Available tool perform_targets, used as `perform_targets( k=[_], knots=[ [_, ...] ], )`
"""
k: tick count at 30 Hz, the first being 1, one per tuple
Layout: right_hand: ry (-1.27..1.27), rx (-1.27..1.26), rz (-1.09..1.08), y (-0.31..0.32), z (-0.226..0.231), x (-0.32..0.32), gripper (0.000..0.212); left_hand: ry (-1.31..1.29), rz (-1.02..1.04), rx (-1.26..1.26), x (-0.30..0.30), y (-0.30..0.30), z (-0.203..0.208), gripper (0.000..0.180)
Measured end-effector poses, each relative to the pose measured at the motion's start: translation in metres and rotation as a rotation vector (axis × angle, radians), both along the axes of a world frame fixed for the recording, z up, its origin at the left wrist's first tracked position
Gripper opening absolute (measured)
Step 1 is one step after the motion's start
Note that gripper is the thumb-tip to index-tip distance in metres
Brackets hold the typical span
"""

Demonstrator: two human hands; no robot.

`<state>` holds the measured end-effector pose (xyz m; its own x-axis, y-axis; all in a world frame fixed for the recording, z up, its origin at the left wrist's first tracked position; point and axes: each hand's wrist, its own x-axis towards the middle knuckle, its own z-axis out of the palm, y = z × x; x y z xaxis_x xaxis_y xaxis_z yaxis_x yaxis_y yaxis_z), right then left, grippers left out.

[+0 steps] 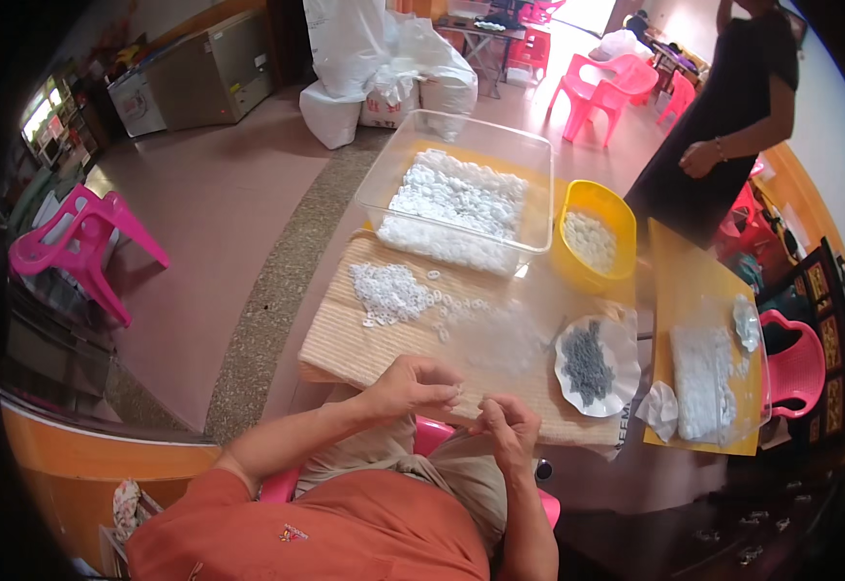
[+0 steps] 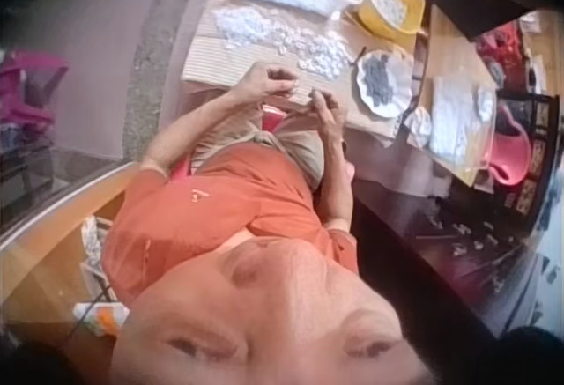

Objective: The recorder is sitting at a workbench assembling small white plastic components by hand and using a small hand tool.

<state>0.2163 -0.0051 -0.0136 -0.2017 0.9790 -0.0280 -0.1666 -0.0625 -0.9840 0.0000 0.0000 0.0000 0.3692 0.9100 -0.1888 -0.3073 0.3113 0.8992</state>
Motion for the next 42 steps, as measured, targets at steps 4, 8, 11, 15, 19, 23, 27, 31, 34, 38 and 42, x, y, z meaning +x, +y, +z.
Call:
perform_targets(
  k=[4,8,11,15,19,23,27,31,34,38,42],
  knots=[
    [-0.008,0.019,0.043,-0.001,-0.001,-0.001,0.015,0.012,0.013,0.002,0.003,-0.008,-0.004,0.026],
    [-0.007,0.028,0.041,-0.002,0.001,-0.001,0.015,-0.050,0.028,-0.072,0.007,-0.012,-0.009,0.026],
    [-0.003,0.021,0.046,-0.002,0.000,0.000,0.016,-0.083,0.016,-0.069,0.008,-0.012,-0.013,0.026],
    [0.012,0.023,0.046,-0.002,-0.001,-0.001,0.016,-0.085,0.033,-0.076,0.010,-0.013,-0.020,0.026],
    [0.009,0.020,0.045,-0.002,-0.001,-0.001,0.016,-0.098,0.041,-0.094,0.010,-0.014,-0.022,0.024],
    [0.011,0.024,0.048,-0.001,-0.001,-0.001,0.016,-0.139,0.046,-0.110,0.013,-0.015,-0.026,0.022],
    [-0.003,0.018,0.051,-0.001,-0.002,-0.001,0.016,-0.181,0.052,-0.137,0.013,-0.017,-0.028,0.023],
    [-0.020,0.012,0.053,-0.001,0.000,-0.002,0.016,-0.170,0.041,-0.146,0.013,-0.019,-0.025,0.023],
    [-0.030,0.001,0.047,-0.002,0.002,-0.004,0.017,-0.169,0.050,-0.153,0.013,-0.020,-0.026,0.023],
    [-0.033,0.068,0.000,0.011,0.015,0.000,0.019,-0.158,0.037,-0.140,0.009,-0.021,-0.029,0.022],
    [0.156,0.128,-0.214,0.056,0.052,0.007,0.015,-0.132,0.047,-0.148,0.010,-0.019,-0.023,0.022]
  ],
)
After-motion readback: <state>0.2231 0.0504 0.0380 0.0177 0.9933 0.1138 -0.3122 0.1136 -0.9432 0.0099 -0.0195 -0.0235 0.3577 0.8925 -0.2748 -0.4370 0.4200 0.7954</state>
